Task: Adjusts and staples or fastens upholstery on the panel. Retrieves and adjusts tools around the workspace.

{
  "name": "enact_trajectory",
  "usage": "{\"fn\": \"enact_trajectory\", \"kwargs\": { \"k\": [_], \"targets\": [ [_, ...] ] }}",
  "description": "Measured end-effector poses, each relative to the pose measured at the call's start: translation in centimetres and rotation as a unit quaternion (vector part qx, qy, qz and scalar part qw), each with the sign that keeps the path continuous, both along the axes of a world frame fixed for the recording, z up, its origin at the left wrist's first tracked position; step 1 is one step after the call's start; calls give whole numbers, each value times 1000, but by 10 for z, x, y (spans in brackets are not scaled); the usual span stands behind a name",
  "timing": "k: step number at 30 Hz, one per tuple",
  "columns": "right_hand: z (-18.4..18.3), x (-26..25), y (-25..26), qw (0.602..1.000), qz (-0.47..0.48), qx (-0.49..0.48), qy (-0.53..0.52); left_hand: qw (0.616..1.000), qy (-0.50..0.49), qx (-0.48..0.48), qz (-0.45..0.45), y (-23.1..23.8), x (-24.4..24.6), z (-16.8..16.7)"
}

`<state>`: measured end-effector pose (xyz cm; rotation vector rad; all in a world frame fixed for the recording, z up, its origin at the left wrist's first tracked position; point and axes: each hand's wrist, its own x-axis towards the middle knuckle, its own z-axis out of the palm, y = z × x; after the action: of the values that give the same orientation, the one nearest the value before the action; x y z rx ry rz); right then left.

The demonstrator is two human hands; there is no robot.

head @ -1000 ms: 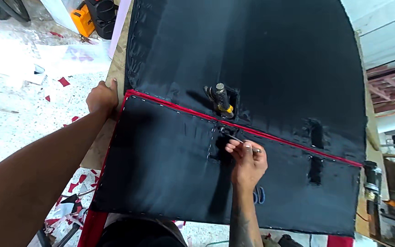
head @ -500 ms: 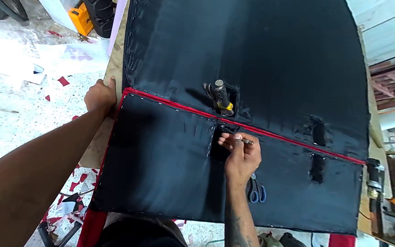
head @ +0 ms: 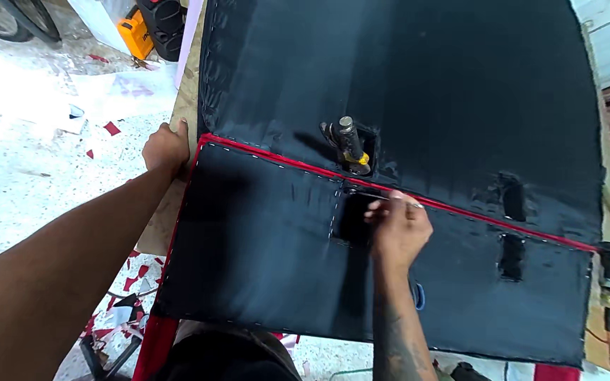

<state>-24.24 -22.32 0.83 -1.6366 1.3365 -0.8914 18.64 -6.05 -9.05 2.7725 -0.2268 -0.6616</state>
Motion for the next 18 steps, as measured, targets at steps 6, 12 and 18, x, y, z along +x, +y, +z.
{"fn": "enact_trajectory", "kwargs": {
  "k": [6,12,18],
  "targets": [
    [-14,-25,-12,957,-130,149,-211,984,-100,-143,-37,14,-9,2],
    [-1,-29,11,975,-93,106,-172,896,104,-432,-17,25,-50,38],
    [13,-11,4,983,-27,48,-176,869,330,-365,62,29,-51,61]
  ]
}}
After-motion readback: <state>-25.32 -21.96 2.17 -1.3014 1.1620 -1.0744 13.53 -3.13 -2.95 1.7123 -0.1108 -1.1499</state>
